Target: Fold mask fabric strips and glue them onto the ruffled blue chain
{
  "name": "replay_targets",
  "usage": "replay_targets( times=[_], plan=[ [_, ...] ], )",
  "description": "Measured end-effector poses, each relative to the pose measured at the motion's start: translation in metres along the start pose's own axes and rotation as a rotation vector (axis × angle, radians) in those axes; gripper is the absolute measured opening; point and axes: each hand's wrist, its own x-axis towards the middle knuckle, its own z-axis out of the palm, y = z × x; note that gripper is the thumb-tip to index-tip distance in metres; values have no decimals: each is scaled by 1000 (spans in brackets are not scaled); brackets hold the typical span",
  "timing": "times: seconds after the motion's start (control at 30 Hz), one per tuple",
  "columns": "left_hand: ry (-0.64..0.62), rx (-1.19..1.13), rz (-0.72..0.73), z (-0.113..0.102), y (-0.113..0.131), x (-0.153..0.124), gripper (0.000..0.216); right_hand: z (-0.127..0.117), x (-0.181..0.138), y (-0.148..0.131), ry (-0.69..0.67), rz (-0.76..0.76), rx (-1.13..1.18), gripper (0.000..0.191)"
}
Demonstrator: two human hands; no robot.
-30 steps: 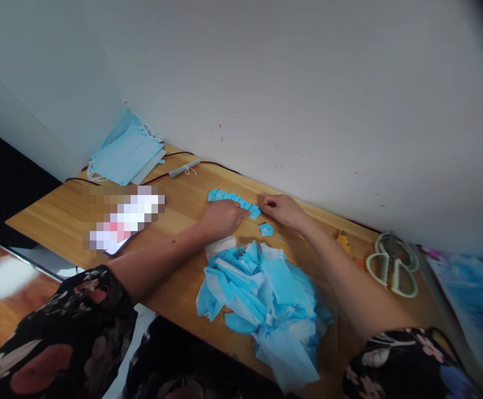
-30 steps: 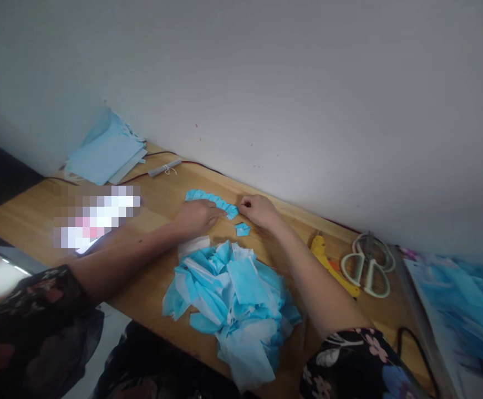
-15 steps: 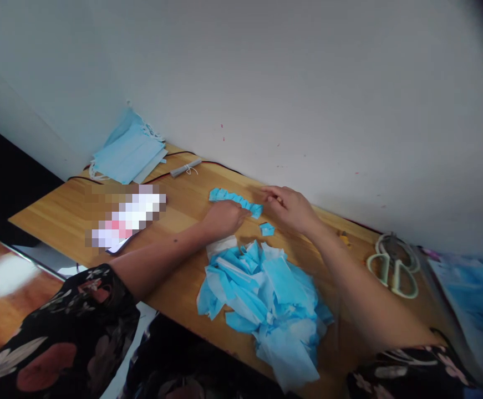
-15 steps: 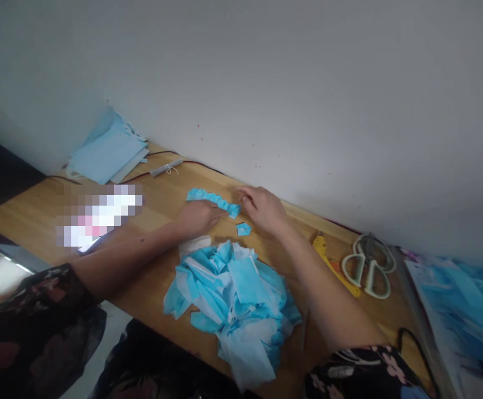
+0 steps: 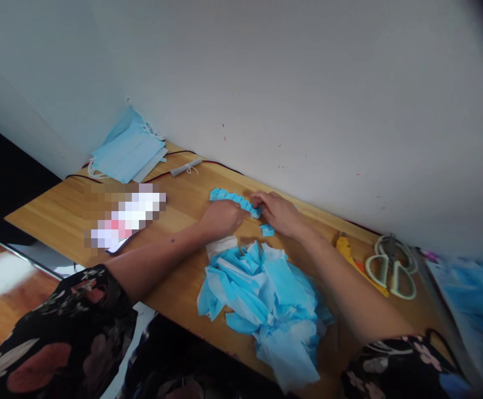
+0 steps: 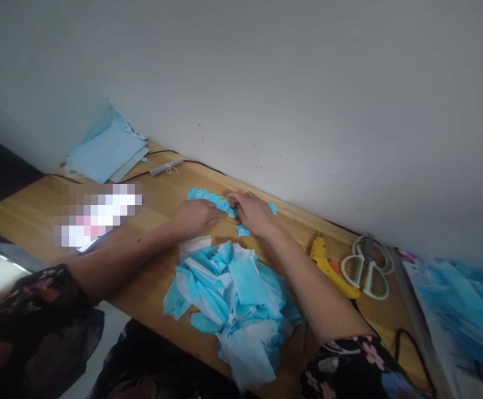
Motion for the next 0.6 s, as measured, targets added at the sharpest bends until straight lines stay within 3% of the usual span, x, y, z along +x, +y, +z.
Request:
replay_targets(
  times=[0.3, 0.4, 0.5, 0.6],
  plan=[
    [-2, -3, -43, 3, 1, 2, 37, -1, 2, -13, -58, 24, -94, 50],
    [-6, 49, -36, 3, 2, 2, 37, 4, 5, -8, -30, 40, -24, 50],
    [-6, 103, -24, 2, 4, 2, 37, -5, 7, 5, 124, 136, 257, 48],
    [-17, 133, -13, 0, 6, 1, 36, -37, -8, 13, 363, 239, 498, 46]
  ],
)
